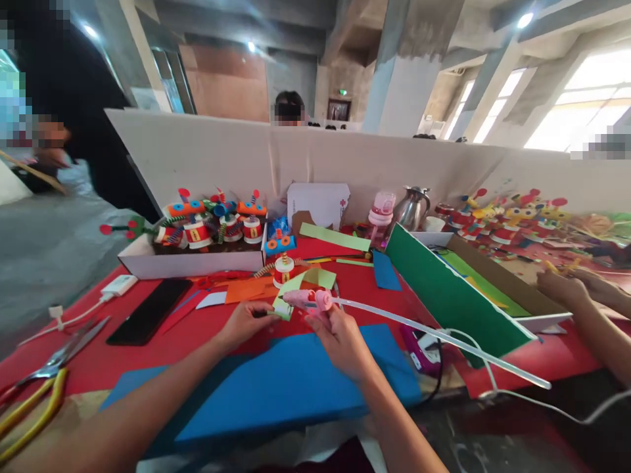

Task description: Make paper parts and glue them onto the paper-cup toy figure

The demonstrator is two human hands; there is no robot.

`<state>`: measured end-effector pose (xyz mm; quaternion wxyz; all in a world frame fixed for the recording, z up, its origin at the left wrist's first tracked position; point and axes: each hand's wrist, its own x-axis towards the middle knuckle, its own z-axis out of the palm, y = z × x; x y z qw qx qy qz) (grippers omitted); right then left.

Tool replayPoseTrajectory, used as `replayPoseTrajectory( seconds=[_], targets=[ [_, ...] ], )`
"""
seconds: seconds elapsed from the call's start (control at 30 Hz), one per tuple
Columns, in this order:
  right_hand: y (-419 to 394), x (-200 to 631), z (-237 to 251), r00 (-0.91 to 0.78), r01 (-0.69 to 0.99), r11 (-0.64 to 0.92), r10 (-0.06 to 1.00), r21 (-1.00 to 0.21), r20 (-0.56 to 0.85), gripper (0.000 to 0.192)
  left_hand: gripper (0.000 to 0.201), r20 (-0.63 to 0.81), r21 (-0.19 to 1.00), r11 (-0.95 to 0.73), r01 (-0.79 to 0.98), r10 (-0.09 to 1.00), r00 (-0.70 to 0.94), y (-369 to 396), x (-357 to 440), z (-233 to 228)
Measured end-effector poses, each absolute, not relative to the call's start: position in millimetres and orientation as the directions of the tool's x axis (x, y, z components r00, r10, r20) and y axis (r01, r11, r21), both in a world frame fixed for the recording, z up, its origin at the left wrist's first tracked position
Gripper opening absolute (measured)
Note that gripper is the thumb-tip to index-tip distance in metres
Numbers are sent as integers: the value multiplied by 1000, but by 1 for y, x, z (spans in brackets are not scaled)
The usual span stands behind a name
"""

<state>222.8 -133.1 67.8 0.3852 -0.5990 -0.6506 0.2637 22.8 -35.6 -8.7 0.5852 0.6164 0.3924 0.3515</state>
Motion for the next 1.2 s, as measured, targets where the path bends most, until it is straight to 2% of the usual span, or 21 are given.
replayPoseTrajectory(
  seconds=[0.17,0.3,0.57,0.87,1.2],
  targets=[
    [-137,223,67,-72,689,258,954,-677,290,25,30,-7,994,-45,100,885,465,-35,20,-12],
    [-140,222,62,-98,727,271,950,-631,296,22,32,13,992,-69,108,893,450,-34,18,-13],
    [-145,225,62,-78,746,240,958,-621,277,23,34,14,991,-72,117,900,435,-32,18,-13],
    [-146,225,59,-81,748,241,958,-619,276,24,26,0,990,-63,130,900,436,-35,17,-8],
    [-143,224,54,-63,754,197,971,-627,229,26,29,20,983,-102,153,886,464,-35,17,-7]
  ],
)
